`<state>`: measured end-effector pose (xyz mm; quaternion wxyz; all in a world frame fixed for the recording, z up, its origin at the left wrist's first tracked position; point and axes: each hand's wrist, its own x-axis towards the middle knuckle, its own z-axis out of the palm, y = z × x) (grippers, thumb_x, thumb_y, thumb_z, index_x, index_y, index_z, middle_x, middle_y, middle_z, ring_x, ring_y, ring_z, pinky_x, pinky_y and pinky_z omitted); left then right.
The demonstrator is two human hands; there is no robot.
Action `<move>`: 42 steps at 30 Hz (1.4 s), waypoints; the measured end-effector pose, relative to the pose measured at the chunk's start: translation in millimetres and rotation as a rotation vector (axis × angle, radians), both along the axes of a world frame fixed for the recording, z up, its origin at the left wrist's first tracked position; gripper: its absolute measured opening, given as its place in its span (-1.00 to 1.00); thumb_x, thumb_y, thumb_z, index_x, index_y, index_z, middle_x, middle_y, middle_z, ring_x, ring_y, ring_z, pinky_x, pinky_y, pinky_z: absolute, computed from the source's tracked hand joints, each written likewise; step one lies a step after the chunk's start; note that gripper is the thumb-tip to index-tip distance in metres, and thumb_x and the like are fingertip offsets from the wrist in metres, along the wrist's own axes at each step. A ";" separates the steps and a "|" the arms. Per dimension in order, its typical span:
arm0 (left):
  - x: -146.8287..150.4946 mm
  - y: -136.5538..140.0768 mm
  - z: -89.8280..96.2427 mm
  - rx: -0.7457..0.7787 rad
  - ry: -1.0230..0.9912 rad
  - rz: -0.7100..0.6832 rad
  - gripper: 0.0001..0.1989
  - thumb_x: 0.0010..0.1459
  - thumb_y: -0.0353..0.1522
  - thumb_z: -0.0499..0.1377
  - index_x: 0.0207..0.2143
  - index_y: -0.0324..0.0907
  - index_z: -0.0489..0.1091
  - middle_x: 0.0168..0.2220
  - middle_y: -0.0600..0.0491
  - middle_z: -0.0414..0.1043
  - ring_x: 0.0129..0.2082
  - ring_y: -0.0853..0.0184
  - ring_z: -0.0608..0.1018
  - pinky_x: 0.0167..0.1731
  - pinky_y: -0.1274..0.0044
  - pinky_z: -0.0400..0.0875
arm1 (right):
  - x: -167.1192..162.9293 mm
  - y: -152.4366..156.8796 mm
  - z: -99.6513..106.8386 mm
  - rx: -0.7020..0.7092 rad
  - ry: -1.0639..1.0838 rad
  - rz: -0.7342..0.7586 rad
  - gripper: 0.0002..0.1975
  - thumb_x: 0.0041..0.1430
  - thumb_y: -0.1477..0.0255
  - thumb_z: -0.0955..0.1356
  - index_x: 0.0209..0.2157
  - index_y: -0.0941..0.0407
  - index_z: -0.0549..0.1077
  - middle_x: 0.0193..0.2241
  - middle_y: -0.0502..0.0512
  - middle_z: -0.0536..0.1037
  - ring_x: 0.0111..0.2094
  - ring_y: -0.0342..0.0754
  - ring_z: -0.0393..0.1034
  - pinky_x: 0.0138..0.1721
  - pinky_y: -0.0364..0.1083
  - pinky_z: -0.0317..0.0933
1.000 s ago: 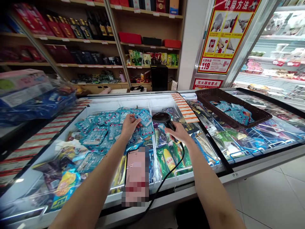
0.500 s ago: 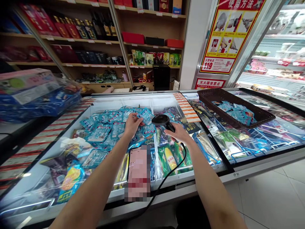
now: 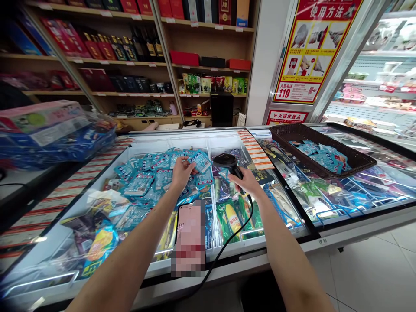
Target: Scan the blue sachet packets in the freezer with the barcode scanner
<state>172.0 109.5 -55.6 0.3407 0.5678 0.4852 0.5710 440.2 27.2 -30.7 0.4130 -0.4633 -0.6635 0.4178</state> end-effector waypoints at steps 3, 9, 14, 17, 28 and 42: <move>-1.6 -5.3 7.5 0.036 0.115 0.080 -0.63 0.09 -0.29 0.19 -0.05 -0.14 0.21 -0.45 0.11 0.37 -0.59 0.35 0.47 -0.53 0.50 0.36 | 3.4 6.0 -2.6 -0.011 0.119 -0.110 -0.61 0.03 0.02 0.37 -0.39 0.07 0.36 -0.62 0.04 0.48 -0.71 -0.08 0.27 -0.68 -0.07 0.18; -11.5 -5.1 17.3 0.128 0.595 0.267 -0.64 0.12 -0.37 0.13 0.00 -0.20 0.29 -0.33 -0.04 0.38 -0.27 0.13 0.50 -0.13 0.30 0.35 | 10.9 10.3 -2.0 -0.019 0.232 -0.271 -0.61 0.03 0.02 0.37 -0.42 0.08 0.35 -0.62 0.04 0.46 -0.70 -0.09 0.27 -0.67 -0.07 0.20; -8.9 -5.6 24.5 0.120 0.856 0.250 -0.72 0.11 -0.48 0.08 -0.10 -0.25 0.35 0.00 -0.26 0.26 -0.05 -0.01 0.42 -0.03 0.19 0.27 | 13.7 11.6 -3.9 -0.037 0.250 -0.272 -0.61 0.01 0.03 0.38 -0.44 0.08 0.35 -0.63 0.03 0.46 -0.71 -0.09 0.27 -0.67 -0.07 0.20; 4.1 -10.0 31.1 0.167 0.898 0.208 -0.73 0.12 -0.55 0.02 -0.17 -0.22 0.39 0.06 -0.24 0.25 0.08 -0.02 0.34 0.07 0.16 0.18 | 14.2 14.6 -7.8 -0.027 0.270 -0.290 -0.60 0.00 0.02 0.38 -0.43 0.09 0.35 -0.62 0.03 0.47 -0.72 -0.10 0.26 -0.70 -0.09 0.17; 102.1 -9.6 19.7 0.334 1.050 -0.386 -0.52 0.25 -0.14 -0.01 0.13 -0.17 0.28 0.17 -0.11 0.30 0.17 0.14 0.34 0.12 0.35 0.23 | 14.4 17.7 -7.6 0.008 0.296 -0.300 -0.63 0.01 0.07 0.38 -0.40 0.10 0.36 -0.54 0.04 0.51 -0.73 -0.13 0.27 -0.72 -0.10 0.20; 90.6 -4.3 19.4 0.087 0.739 -0.131 -0.57 0.09 -0.29 0.20 0.01 -0.18 0.28 -0.03 -0.17 0.34 -0.02 0.07 0.42 -0.08 0.31 0.32 | 11.3 14.7 0.6 0.001 0.319 -0.287 -0.63 -0.01 0.08 0.39 -0.39 0.11 0.36 -0.55 0.05 0.50 -0.73 -0.16 0.27 -0.74 -0.14 0.18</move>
